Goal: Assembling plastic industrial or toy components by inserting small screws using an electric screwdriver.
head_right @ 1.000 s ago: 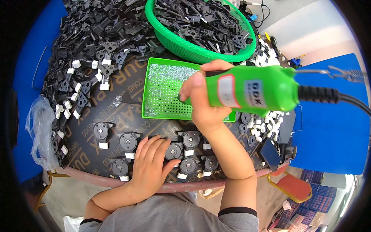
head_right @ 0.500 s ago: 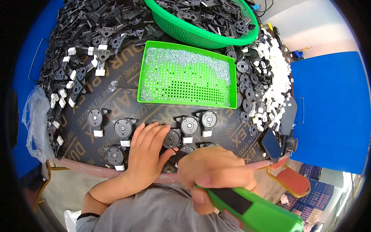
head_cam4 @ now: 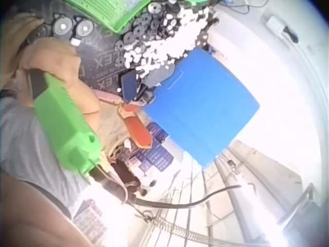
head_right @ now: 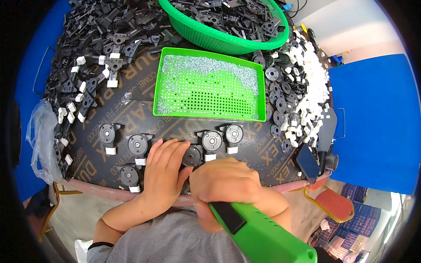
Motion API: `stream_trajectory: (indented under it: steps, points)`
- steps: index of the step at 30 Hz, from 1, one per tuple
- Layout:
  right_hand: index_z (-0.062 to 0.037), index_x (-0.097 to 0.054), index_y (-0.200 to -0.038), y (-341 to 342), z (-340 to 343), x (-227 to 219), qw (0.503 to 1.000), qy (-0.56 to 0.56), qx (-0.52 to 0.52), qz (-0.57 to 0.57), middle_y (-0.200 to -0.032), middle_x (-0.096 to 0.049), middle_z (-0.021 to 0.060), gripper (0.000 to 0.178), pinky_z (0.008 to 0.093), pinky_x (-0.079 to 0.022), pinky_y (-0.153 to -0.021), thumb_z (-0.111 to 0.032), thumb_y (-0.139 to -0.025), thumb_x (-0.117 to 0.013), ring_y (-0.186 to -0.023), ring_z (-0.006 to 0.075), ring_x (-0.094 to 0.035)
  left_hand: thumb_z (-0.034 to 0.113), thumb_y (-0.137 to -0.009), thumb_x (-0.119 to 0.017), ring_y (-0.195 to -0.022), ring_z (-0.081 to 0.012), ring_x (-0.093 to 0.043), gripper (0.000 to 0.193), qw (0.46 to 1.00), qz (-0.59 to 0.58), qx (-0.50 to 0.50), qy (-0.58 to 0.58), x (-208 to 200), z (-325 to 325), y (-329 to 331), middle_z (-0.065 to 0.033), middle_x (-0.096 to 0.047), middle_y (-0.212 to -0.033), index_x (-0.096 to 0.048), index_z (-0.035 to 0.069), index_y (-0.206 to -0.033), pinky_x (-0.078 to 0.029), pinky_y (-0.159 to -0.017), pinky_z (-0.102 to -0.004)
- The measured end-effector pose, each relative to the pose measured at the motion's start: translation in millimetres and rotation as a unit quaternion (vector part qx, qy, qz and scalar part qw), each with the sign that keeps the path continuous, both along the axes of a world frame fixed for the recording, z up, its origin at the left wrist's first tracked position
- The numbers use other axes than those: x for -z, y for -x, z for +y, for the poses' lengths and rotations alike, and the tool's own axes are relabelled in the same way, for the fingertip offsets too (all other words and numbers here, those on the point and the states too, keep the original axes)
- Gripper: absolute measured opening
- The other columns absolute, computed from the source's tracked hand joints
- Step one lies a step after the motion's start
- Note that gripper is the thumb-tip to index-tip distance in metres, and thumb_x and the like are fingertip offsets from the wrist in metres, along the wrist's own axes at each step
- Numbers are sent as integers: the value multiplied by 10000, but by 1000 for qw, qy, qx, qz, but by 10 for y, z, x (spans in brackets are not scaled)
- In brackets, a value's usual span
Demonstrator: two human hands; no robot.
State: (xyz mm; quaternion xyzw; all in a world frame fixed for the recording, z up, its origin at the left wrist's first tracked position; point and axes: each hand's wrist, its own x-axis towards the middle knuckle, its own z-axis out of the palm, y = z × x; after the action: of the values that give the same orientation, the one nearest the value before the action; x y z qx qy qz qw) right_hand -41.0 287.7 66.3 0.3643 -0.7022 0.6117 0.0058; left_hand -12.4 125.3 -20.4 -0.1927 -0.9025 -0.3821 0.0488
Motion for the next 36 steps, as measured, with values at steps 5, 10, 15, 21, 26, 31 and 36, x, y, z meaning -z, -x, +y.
stream_trajectory:
  steps: [5,10,15,21,26,31,36]
  points:
    - [-89,-386,-1052,-104,-150,153,991,79,108,-14,-619,-559,79,282,393,-521,-500,-125,-922,-633,-480,213,-549,225,-780,-721,-1146,-302,-543,524,1000,3,-21,7,66,36,-23,-147,-590,-1139,-541,-22,-1206,-383,-1045,-463]
    - [-94,-390,-1060,11,0,28,989,145,8,-12,-604,-539,63,296,333,-506,-472,-170,-928,-644,-487,194,-560,284,-794,-706,-1198,-302,-510,593,999,16,-22,22,27,13,-101,-161,-565,-1227,-522,-36,-1257,-367,-1061,-457]
    - [-111,-408,-1071,172,5,-285,954,206,213,36,-590,-487,44,301,334,-464,-468,-232,-935,-648,-475,180,-493,275,-803,-699,-1244,-310,-476,627,983,60,-76,155,-438,-451,-40,-153,-530,-1317,-503,-11,-1326,-326,-1080,-508]
    - [-58,-407,-1125,763,-25,139,953,191,232,45,-628,-480,64,233,343,-470,-516,-145,-946,-527,-488,177,-477,228,-792,-709,-1211,-354,-504,456,975,48,-78,201,-285,-823,169,-121,-640,-1140,-646,-6,-1177,-317,-1085,-533]
    - [-36,-392,-1129,991,-148,251,951,190,241,29,-639,-502,80,235,353,-479,-529,-85,-944,-529,-500,179,-504,222,-798,-704,-1217,-369,-501,454,980,62,-59,178,-209,-656,144,-121,-620,-1037,-637,-14,-1181,-329,-1077,-547]
    - [-32,-394,-1126,1138,-158,338,951,187,245,22,-647,-515,89,220,346,-481,-527,-52,-951,-525,-504,182,-514,195,-822,-684,-1242,-376,-475,473,987,42,-3,154,-220,-380,63,-155,-571,-1064,-587,-41,-1220,-320,-1085,-544]
    - [-30,-395,-1126,1177,-140,396,956,174,233,27,-641,-511,90,219,339,-472,-502,-56,-952,-525,-486,182,-504,180,-843,-676,-1247,-379,-465,459,991,8,9,135,-208,-304,50,-151,-567,-1092,-587,-33,-1240,-298,-1095,-546]
